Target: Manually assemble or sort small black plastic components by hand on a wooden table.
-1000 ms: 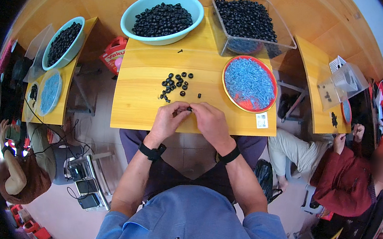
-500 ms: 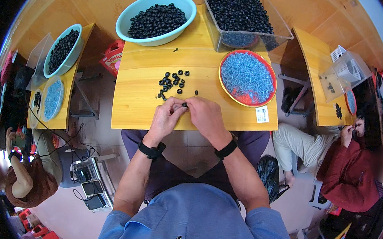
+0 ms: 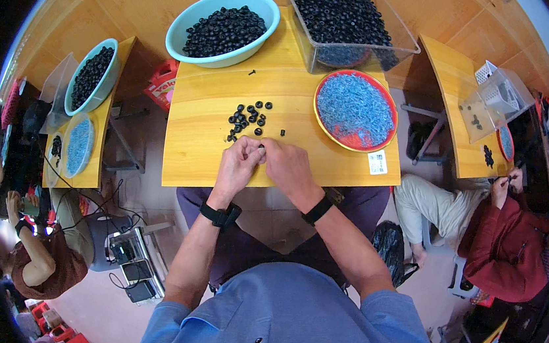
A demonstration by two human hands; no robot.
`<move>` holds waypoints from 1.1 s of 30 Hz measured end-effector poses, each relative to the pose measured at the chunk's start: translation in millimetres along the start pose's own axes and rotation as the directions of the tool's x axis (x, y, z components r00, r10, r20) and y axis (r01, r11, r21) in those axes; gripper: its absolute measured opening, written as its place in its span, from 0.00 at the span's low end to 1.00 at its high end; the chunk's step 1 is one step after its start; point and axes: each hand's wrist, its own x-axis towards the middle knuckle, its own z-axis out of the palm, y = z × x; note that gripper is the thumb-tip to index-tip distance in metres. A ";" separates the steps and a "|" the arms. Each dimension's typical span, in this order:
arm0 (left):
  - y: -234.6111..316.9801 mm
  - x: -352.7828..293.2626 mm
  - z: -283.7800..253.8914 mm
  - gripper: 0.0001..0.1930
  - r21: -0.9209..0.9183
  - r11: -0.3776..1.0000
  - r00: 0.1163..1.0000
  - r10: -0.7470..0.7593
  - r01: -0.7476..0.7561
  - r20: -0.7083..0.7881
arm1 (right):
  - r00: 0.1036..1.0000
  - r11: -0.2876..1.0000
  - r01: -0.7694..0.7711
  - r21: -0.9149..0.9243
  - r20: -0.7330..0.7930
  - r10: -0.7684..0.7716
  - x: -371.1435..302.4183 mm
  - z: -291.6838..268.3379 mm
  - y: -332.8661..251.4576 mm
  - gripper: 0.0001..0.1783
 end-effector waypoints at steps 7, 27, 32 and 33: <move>-0.9 -0.2 -2.8 0.07 -0.050 0.999 1.000 -0.020 0.020 -0.009 | 0.991 0.992 0.041 0.119 -0.132 -0.025 -7.5 6.8 -10.7 0.14; -8.1 -10.1 4.9 0.15 0.171 0.966 0.978 0.204 -0.195 -0.039 | 0.924 0.615 -0.307 0.726 0.074 0.374 -5.1 11.3 21.0 0.07; -7.1 -7.6 7.2 0.14 0.211 0.948 0.965 0.256 -0.240 -0.054 | 0.928 0.546 -0.310 0.778 0.122 0.353 -9.2 21.8 33.7 0.06; -1.5 -7.3 6.2 0.15 0.265 0.936 0.967 0.251 -0.233 -0.037 | 0.929 0.545 -0.301 0.782 0.111 0.352 -8.3 22.7 33.4 0.06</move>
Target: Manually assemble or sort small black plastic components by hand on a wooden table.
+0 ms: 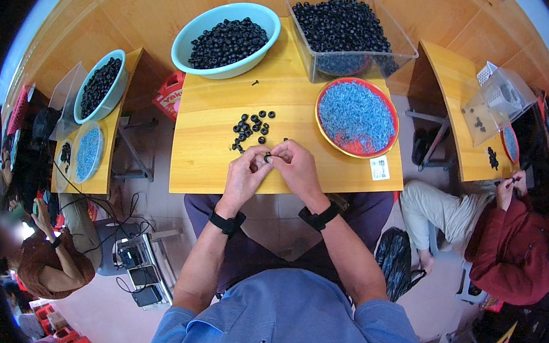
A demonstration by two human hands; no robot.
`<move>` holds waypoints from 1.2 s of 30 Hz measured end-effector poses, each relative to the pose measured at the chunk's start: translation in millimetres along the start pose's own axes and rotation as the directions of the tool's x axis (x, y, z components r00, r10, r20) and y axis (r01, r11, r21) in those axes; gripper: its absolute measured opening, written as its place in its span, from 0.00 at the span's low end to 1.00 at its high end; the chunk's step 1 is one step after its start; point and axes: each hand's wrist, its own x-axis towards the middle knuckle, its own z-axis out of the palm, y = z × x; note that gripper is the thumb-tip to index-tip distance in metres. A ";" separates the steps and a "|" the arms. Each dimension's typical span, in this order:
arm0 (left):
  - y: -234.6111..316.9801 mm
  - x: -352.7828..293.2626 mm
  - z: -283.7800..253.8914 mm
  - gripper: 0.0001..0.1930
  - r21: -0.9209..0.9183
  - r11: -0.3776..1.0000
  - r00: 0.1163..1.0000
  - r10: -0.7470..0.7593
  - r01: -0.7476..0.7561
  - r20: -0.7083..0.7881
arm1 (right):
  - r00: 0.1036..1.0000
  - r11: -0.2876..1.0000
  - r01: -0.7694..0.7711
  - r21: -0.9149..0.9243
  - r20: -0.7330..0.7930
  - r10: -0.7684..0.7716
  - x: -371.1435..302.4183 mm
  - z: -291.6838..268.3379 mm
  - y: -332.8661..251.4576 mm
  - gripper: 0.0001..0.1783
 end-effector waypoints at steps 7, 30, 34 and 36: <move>5.1 5.4 0.5 0.14 0.159 0.987 1.000 0.000 0.002 -0.008 | 0.999 0.998 0.028 -0.064 0.018 -0.027 4.9 1.3 3.3 0.04; -0.5 -4.7 0.4 0.18 0.183 0.981 0.997 0.052 -0.061 0.056 | 0.999 0.993 0.031 -0.115 0.031 -0.027 4.5 -4.5 -2.0 0.05; -0.7 -6.3 0.0 0.22 0.006 0.998 0.998 0.063 -0.063 0.008 | 0.935 0.928 -0.189 -0.320 0.232 0.270 9.3 -30.3 -49.0 0.07; -0.7 -7.3 1.9 0.21 -0.016 0.998 0.998 0.059 -0.059 -0.039 | 0.901 0.873 -0.129 -0.471 0.312 0.301 21.2 -41.5 -57.6 0.06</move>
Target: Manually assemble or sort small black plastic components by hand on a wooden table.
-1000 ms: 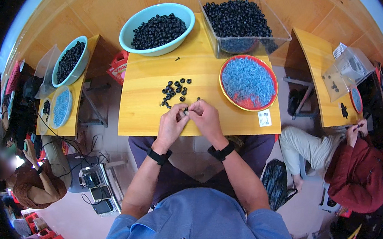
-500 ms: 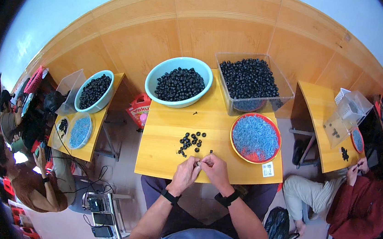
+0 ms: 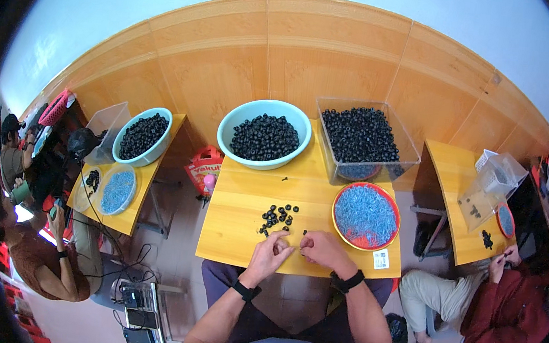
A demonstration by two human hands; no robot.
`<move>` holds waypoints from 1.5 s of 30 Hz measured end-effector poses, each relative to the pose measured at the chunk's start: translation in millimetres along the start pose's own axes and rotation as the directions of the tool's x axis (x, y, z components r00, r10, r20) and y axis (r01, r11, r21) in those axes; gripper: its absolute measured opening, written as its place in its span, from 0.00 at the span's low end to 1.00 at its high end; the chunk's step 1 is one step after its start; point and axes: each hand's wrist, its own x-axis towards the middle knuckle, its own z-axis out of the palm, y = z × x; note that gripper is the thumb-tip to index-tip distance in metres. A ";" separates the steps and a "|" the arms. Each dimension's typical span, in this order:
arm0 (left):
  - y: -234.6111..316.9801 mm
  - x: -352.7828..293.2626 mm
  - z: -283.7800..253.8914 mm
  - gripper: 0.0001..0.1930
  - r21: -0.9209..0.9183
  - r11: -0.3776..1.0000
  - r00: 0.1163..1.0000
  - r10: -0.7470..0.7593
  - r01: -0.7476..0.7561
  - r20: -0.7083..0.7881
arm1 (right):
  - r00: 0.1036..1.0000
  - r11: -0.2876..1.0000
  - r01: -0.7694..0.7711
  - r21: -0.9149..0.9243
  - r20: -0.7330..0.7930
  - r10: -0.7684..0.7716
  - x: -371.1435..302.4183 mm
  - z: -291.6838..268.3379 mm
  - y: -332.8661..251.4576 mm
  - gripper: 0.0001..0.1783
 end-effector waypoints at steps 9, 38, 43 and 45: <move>-5.7 4.2 -1.5 0.08 0.056 0.998 0.991 0.018 -0.011 -0.134 | 0.605 0.798 0.601 0.045 -0.678 -0.417 54.2 -39.0 -112.4 0.10; -7.8 6.7 3.2 0.06 0.098 0.995 0.976 0.038 -0.017 -0.214 | 0.814 0.762 0.289 -0.579 -0.270 -0.514 27.2 49.1 -5.2 0.06; -9.9 4.1 4.3 0.11 0.045 0.999 0.991 0.025 -0.019 -0.131 | 0.838 0.919 0.267 -0.289 -0.401 -0.370 21.4 48.0 0.3 0.08; -8.1 3.4 2.9 0.12 0.020 1.000 0.995 -0.004 0.006 -0.104 | 0.871 0.962 0.256 -0.091 -0.410 -0.270 16.8 48.8 0.4 0.07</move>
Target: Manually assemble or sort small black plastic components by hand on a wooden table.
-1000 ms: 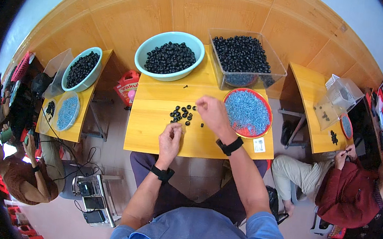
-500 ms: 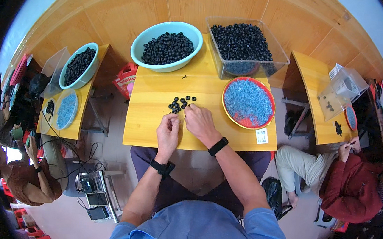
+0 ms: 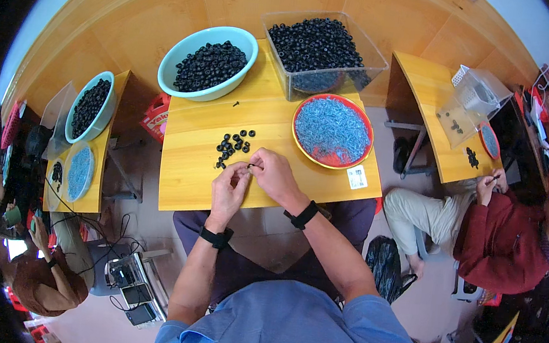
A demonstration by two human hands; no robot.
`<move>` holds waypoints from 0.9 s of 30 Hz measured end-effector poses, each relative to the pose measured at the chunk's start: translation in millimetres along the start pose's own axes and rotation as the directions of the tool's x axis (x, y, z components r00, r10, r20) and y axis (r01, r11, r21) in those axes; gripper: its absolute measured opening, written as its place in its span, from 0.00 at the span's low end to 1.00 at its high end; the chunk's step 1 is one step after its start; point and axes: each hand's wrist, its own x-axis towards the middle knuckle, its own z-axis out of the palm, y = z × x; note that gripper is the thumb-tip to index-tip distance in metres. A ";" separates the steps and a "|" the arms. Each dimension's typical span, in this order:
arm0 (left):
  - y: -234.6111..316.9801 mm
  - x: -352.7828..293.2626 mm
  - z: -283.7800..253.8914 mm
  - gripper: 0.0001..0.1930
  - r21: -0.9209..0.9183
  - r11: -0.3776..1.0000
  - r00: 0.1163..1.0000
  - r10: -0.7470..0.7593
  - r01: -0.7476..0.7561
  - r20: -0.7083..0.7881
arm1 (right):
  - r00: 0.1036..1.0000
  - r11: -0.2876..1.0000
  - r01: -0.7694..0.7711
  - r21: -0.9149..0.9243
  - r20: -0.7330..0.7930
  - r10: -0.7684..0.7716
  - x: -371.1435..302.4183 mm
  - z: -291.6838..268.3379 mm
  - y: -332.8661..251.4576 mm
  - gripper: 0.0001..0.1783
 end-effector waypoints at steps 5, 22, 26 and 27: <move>0.1 1.6 -3.0 0.12 0.005 0.999 0.999 -0.040 0.040 0.031 | 1.000 0.997 0.006 0.080 -0.027 -0.004 -11.1 -0.3 2.0 0.07; -0.3 2.4 0.1 0.10 -0.127 0.982 0.986 -0.130 0.142 0.104 | 0.993 0.990 0.043 0.135 -0.112 -0.028 -26.0 -1.6 3.7 0.09; -3.6 0.6 -1.4 0.10 -0.011 0.999 0.996 -0.048 0.049 0.071 | 0.994 0.988 0.031 0.149 -0.109 -0.015 -30.9 4.6 15.3 0.08; 0.0 0.8 -2.1 0.11 -0.015 0.999 0.997 -0.047 0.048 0.066 | 0.995 0.989 0.026 0.145 -0.096 -0.012 -31.3 5.0 15.3 0.08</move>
